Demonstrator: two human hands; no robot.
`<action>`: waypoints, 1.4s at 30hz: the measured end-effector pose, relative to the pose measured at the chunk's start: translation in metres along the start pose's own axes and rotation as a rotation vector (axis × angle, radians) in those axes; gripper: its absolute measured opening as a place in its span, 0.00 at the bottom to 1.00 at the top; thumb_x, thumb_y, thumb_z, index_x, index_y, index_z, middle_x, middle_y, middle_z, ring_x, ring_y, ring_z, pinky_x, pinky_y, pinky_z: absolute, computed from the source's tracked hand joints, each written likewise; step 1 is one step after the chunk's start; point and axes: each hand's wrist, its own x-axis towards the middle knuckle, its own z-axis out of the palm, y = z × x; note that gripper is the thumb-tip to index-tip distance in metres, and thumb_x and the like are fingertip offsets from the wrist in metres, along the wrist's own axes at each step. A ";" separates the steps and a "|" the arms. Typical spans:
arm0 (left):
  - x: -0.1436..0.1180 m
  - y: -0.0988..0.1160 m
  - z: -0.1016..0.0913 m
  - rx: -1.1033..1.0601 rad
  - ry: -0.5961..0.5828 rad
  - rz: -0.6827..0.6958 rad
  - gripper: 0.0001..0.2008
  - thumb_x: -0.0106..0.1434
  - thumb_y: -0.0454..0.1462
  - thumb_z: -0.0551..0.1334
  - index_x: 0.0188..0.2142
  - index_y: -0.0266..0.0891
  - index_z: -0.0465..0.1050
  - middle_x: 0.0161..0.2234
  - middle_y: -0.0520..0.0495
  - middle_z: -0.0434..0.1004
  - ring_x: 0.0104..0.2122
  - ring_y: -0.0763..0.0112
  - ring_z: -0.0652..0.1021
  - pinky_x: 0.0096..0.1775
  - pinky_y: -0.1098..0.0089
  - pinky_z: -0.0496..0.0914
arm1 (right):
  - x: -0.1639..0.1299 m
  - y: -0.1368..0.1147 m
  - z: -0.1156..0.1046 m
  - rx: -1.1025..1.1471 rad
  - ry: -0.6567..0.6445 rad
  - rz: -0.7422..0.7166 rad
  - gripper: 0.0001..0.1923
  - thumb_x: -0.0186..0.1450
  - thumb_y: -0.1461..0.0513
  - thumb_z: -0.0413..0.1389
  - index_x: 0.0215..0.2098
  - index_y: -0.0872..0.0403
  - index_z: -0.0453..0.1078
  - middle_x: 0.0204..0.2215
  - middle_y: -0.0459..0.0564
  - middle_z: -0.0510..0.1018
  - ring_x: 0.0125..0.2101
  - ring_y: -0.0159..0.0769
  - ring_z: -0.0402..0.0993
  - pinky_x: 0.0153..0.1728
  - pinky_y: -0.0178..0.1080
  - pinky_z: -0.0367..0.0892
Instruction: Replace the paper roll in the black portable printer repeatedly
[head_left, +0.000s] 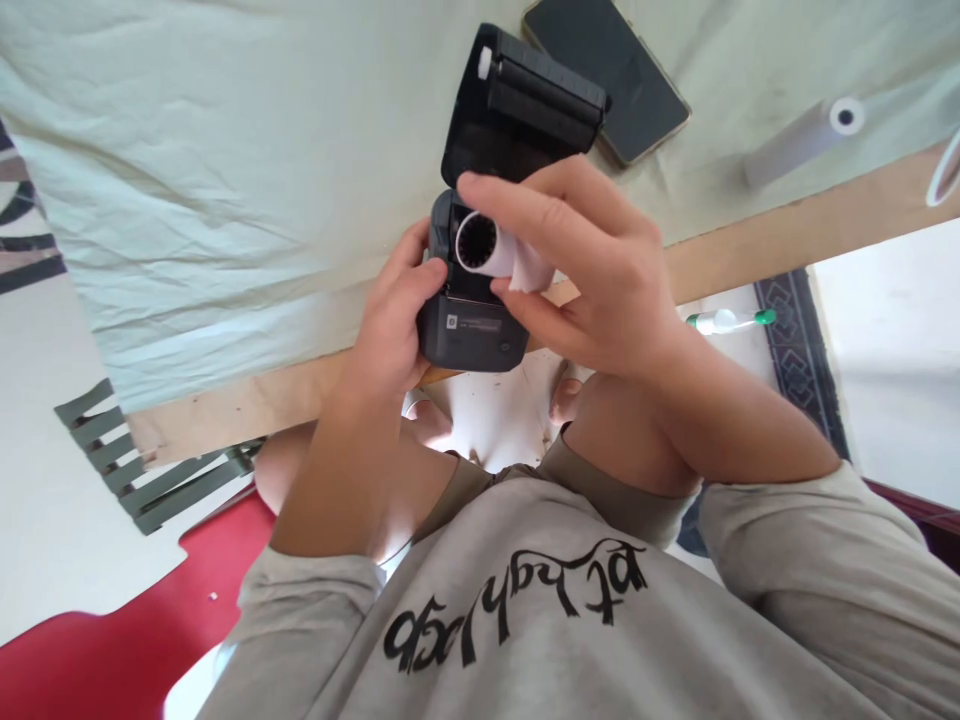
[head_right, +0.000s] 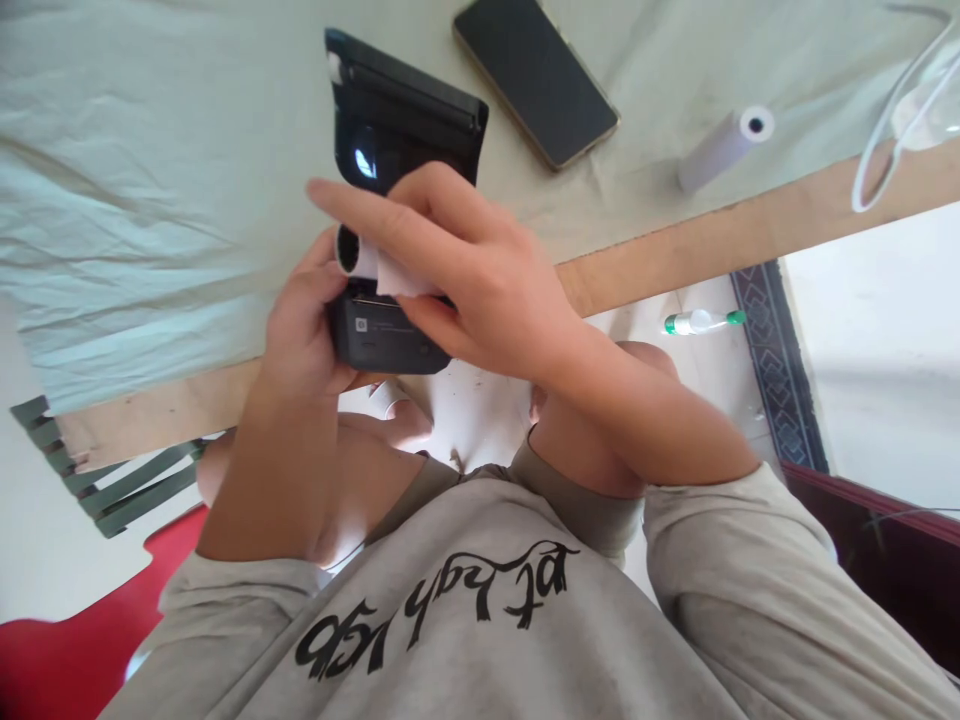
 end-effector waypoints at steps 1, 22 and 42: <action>0.000 -0.001 0.000 -0.008 0.004 0.004 0.14 0.63 0.45 0.62 0.46 0.45 0.74 0.38 0.49 0.77 0.38 0.62 0.80 0.36 0.64 0.72 | 0.001 0.005 0.004 -0.071 0.027 -0.019 0.26 0.62 0.70 0.53 0.58 0.47 0.68 0.45 0.49 0.76 0.47 0.41 0.73 0.52 0.45 0.73; 0.000 -0.006 -0.008 0.095 0.010 0.081 0.28 0.51 0.42 0.73 0.52 0.46 0.71 0.52 0.47 0.77 0.56 0.52 0.76 0.53 0.57 0.73 | -0.001 0.030 0.014 0.144 0.323 -0.188 0.12 0.69 0.55 0.52 0.28 0.46 0.70 0.27 0.44 0.76 0.31 0.37 0.73 0.37 0.44 0.67; -0.005 -0.002 -0.001 0.084 0.027 0.042 0.23 0.56 0.47 0.70 0.49 0.46 0.72 0.44 0.46 0.79 0.48 0.51 0.79 0.43 0.57 0.74 | -0.001 0.044 0.020 0.552 -0.107 0.322 0.30 0.60 0.47 0.63 0.58 0.41 0.64 0.60 0.47 0.70 0.53 0.41 0.73 0.55 0.43 0.75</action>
